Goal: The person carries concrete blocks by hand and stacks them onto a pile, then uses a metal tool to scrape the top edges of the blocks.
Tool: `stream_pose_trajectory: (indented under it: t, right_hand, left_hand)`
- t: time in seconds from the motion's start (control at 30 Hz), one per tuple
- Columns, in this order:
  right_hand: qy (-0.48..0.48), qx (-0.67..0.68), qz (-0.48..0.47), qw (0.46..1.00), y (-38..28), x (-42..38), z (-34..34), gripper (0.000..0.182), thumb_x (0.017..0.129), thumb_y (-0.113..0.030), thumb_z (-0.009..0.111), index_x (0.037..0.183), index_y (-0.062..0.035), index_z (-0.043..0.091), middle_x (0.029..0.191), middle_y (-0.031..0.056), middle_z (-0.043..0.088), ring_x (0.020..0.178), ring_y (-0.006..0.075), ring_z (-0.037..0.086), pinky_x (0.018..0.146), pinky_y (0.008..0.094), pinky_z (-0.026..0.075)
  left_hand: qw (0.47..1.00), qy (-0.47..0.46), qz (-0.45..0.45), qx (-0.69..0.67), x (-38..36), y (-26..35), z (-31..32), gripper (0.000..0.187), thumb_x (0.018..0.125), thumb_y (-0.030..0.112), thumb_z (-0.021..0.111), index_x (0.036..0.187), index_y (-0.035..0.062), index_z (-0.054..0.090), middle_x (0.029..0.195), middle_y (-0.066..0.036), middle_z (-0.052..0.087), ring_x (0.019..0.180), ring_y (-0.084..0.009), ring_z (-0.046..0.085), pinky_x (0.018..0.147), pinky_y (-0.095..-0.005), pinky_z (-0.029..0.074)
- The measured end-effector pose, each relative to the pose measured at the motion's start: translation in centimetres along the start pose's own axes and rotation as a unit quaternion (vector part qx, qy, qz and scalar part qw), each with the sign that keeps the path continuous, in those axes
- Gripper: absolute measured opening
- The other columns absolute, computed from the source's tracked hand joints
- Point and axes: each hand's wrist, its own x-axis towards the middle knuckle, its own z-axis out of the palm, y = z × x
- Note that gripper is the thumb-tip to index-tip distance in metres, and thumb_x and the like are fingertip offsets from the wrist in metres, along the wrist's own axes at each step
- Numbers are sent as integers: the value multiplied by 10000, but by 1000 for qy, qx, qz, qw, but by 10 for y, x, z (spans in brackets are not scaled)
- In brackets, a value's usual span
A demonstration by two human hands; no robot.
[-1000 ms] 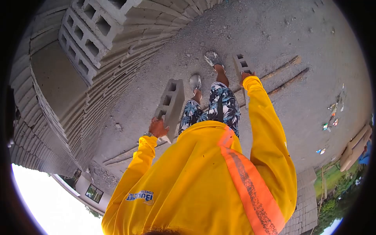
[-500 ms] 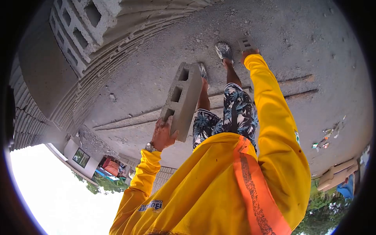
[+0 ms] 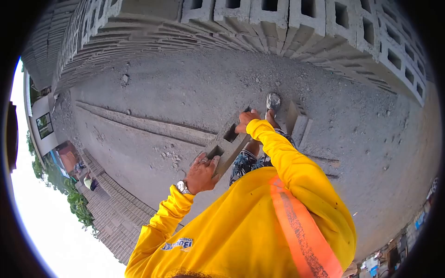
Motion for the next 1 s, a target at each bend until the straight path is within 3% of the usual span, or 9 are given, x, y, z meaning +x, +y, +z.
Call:
stream_pose_trajectory:
  t: [0.1, 0.23, 0.43, 0.5, 0.57, 0.7, 0.77, 0.83, 1.0]
  right_hand:
    - [30, 35, -23, 999, -39, -18, 25, 375, 685, -299, 684, 908, 2, 698, 1033, 212, 676, 999, 343, 625, 964, 391, 403]
    - [63, -1, -83, 995, -95, -32, 31, 316, 655, -295, 669, 778, -7, 703, 884, 210, 691, 889, 340, 650, 941, 396, 410]
    - [168, -95, -222, 956, -194, -108, -94, 249, 629, -256, 646, 652, -9, 676, 727, 230, 664, 728, 351, 644, 857, 398, 415]
    - [217, -126, -258, 933, -215, -127, -146, 235, 625, -237, 635, 641, -5, 665, 714, 233, 657, 706, 355, 636, 832, 395, 414]
    - [242, -171, -274, 915, -233, -147, -206, 224, 628, -219, 623, 644, 2, 660, 718, 232, 657, 698, 356, 631, 835, 390, 414]
    - [296, -230, -282, 884, -245, -159, -324, 235, 622, -197, 613, 709, 14, 666, 742, 229, 660, 722, 356, 632, 836, 386, 421]
    - [349, -226, -319, 852, -233, -141, -380, 288, 607, -256, 638, 608, 31, 610, 665, 229, 625, 729, 386, 580, 772, 415, 466]
    - [334, -257, -264, 868, -236, -141, -440, 209, 595, -197, 623, 671, -4, 650, 781, 216, 665, 774, 374, 630, 851, 400, 425]
    - [335, -273, -235, 871, -217, -94, -555, 288, 595, -249, 675, 748, -6, 659, 871, 208, 671, 887, 355, 635, 909, 417, 424]
  left_hand:
    - [999, 12, -34, -23, -49, -6, 13, 624, 772, 246, 640, 1305, -31, 470, 1053, -246, 648, 1090, -344, 588, 1133, -427, 243]
    - [989, 28, -101, -103, -120, -7, -9, 603, 773, 227, 651, 1306, 0, 482, 1069, -235, 648, 1094, -351, 583, 1146, -441, 214]
    - [970, 132, -137, -150, -186, 24, -74, 589, 769, 201, 685, 1298, 28, 493, 1043, -207, 655, 1030, -306, 613, 1135, -456, 210]
    - [960, 220, -124, -124, -187, 34, -98, 578, 760, 193, 689, 1286, 36, 508, 985, -194, 663, 948, -304, 638, 1126, -462, 224]
    - [936, 326, -95, -95, -172, 41, -124, 574, 753, 190, 693, 1278, 41, 518, 940, -186, 666, 909, -307, 646, 1125, -464, 227]
    - [900, 418, -73, -95, -113, 45, -191, 562, 741, 174, 679, 1268, 44, 531, 903, -172, 651, 876, -310, 632, 1131, -481, 219]
    - [885, 455, -62, -78, -71, 42, -226, 563, 740, 163, 666, 1270, 36, 527, 922, -177, 650, 890, -312, 626, 1129, -498, 223]
    - [869, 487, -53, -69, -32, 37, -269, 562, 741, 157, 665, 1271, 31, 526, 928, -184, 650, 909, -315, 625, 1128, -501, 226]
    - [836, 548, -6, -33, 65, 14, -351, 559, 767, 127, 674, 1290, 17, 513, 978, -209, 645, 960, -356, 617, 1105, -510, 266]
